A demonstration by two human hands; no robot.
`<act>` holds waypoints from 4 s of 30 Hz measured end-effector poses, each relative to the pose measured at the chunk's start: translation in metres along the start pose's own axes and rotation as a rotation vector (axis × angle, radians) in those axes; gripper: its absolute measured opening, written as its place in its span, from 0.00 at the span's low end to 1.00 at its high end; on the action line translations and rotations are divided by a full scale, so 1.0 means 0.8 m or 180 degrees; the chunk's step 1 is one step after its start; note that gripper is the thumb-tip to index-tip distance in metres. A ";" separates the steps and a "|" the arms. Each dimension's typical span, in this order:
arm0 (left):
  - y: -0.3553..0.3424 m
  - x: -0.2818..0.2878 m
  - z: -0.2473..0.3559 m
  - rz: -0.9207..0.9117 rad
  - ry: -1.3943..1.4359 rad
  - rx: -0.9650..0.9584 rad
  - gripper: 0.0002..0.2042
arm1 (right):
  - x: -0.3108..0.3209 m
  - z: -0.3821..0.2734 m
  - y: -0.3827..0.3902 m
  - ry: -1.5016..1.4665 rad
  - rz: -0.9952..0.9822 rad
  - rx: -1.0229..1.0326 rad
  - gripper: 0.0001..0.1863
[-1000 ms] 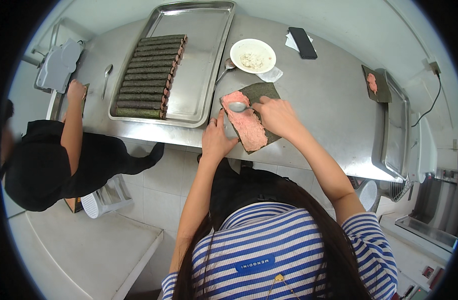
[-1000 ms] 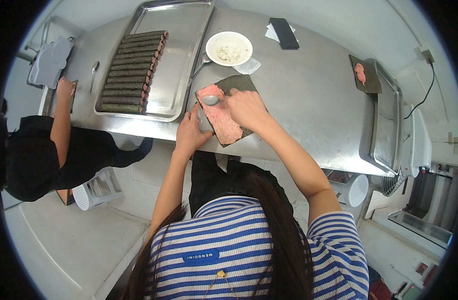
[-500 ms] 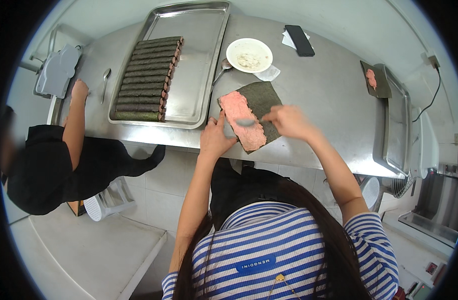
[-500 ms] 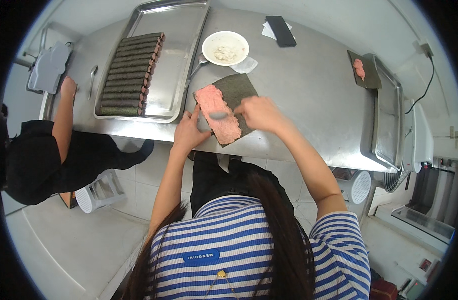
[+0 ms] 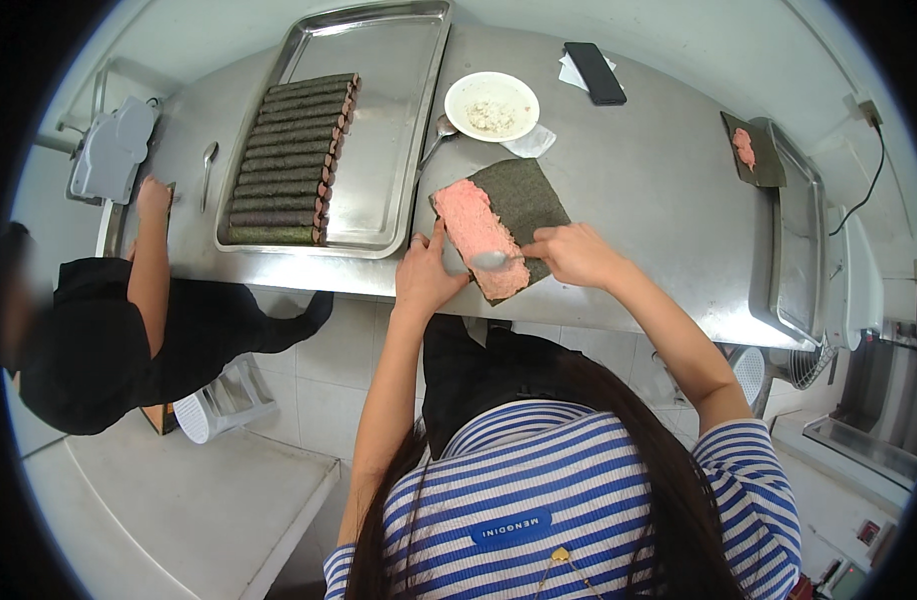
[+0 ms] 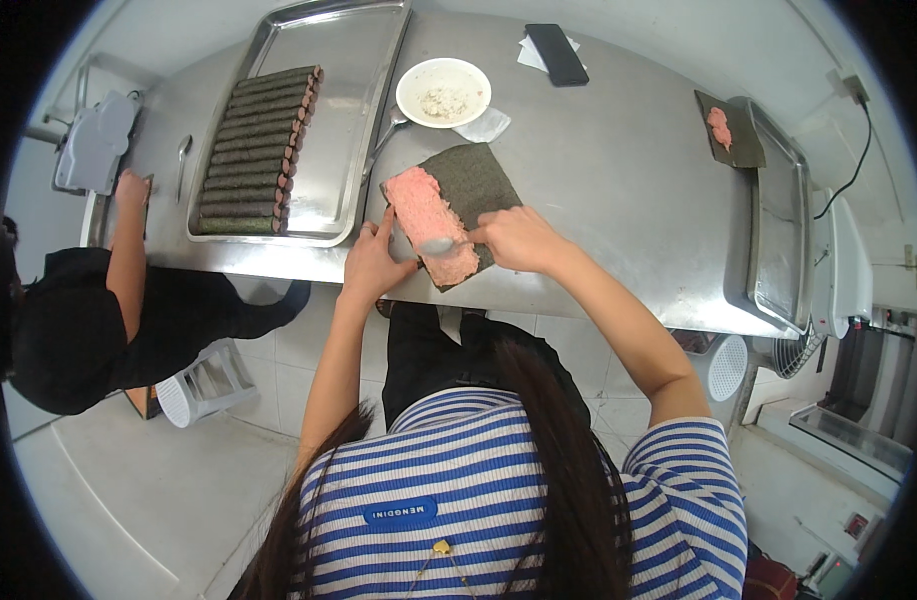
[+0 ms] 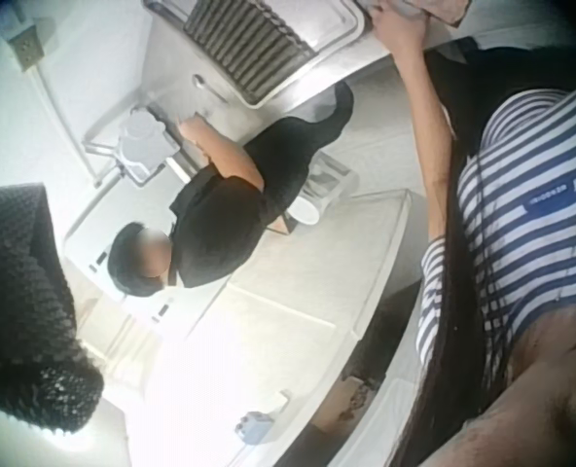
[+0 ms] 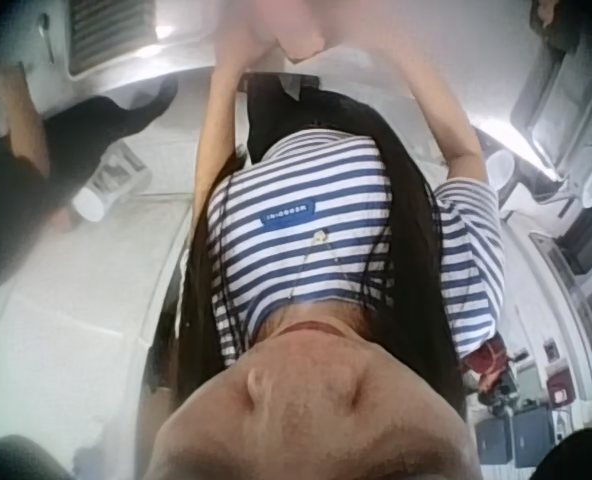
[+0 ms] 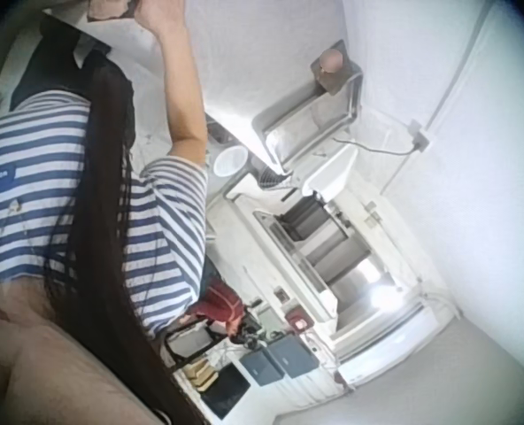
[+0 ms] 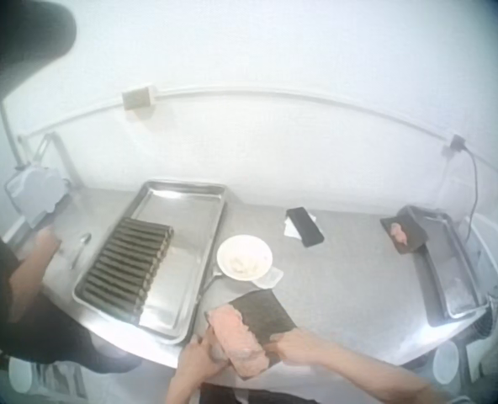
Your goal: The person spreads a pink filling onto nori sheets using a spoon, then rolls the sheets into sushi rolls. The finished rolls are placed on a metal tray. Another person works alongside at the same counter.
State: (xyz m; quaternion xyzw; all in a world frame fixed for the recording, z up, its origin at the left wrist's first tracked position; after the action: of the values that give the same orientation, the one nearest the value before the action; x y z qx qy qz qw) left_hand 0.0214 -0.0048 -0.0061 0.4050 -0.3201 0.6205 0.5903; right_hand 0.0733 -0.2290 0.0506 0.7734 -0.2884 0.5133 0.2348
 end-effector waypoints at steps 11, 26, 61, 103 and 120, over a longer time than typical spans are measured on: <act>-0.004 0.001 0.005 -0.0060 -0.0032 -0.0045 0.49 | 0.000 0.011 -0.011 0.0190 0.0509 -0.0050 0.17; -0.004 -0.003 -0.001 -0.0055 -0.0005 -0.0022 0.49 | 0.009 -0.012 0.060 -0.0415 0.0503 -0.0303 0.16; -0.005 0.000 0.006 -0.0158 -0.0102 0.0029 0.49 | -0.021 -0.020 0.051 0.0443 0.0824 -0.0537 0.15; -0.005 0.003 0.008 -0.0216 -0.0159 0.0090 0.49 | -0.022 -0.028 0.105 0.0738 0.0929 -0.0102 0.18; -0.004 0.001 0.006 -0.0146 -0.0159 0.0007 0.49 | -0.004 -0.026 0.104 0.0373 0.0998 0.0238 0.15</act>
State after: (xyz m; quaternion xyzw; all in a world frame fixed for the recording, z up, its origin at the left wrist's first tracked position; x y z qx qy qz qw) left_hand 0.0255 -0.0081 -0.0032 0.4282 -0.3247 0.5969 0.5958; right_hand 0.0014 -0.2747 0.0606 0.6959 -0.3720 0.5982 0.1394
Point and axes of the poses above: each hand's wrist, its own y-axis away from the middle knuckle, its own x-axis out of the back of the hand, z = x × y, the point moved 3 cm from there along -y, towards the middle knuckle, and after that the axes turned 9 degrees about z, right-handed, at the moved point
